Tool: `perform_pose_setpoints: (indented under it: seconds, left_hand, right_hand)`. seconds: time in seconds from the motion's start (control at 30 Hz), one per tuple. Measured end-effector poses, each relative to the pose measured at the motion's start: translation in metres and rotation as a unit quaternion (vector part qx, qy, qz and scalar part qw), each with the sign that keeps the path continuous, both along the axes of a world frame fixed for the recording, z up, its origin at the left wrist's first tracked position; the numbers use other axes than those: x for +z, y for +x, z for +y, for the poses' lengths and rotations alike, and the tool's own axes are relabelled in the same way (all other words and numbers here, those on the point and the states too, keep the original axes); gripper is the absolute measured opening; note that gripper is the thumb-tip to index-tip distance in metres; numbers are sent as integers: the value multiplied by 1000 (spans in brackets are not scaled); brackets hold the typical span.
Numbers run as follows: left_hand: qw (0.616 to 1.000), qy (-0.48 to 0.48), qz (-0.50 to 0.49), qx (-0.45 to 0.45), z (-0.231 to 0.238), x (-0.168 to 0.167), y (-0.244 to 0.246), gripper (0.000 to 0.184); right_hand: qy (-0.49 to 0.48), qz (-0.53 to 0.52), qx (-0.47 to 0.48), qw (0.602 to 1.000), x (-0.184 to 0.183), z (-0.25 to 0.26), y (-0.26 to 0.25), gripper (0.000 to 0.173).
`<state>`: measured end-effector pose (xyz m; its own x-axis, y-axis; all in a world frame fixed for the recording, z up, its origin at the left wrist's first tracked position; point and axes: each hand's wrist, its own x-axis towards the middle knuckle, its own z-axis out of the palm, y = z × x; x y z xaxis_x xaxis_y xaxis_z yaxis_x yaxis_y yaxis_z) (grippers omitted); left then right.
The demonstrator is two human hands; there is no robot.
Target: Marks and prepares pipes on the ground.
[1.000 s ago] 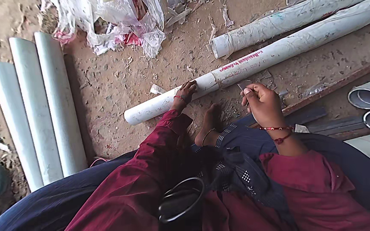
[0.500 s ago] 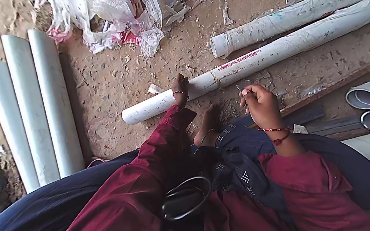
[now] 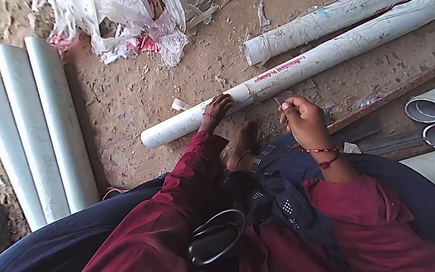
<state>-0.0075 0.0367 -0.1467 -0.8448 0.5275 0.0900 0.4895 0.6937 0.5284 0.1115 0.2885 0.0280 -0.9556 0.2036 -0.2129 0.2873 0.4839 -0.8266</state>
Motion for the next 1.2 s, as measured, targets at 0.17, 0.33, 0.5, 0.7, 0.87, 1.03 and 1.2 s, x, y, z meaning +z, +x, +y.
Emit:
perform_pose_setpoints:
  seconds: [0.17,0.33,0.5,0.7,0.87,1.03,1.2]
  left_hand:
    - [1000,-16,-15,17,0,8,-5,26]
    - [995,-93,-31,-3,15,3,2,52]
    - [985,-154,-83,-8,27,20,-5,52]
    - [971,-221,-80,-36,33,27,-6,50]
    - [991,-131,-37,-18,12,16,-10,36]
    - [995,-96,-10,-20,11,-1,1,58]
    - [989,-146,-14,-10,21,7,2,57]
  right_hand:
    - [4,-5,-1,1000,0,-2,0,23]
    - [2,-7,-5,1000,-3,-1,-2,23]
    - [7,-5,0,1000,-4,-2,-2,22]
    - [11,-6,0,1000,-3,-1,-2,22]
    - [11,-4,0,1000,-3,-1,-1,22]
    - [9,-3,4,1000,-3,0,-2,23]
    - [14,-10,5,1000,-3,-2,-2,23]
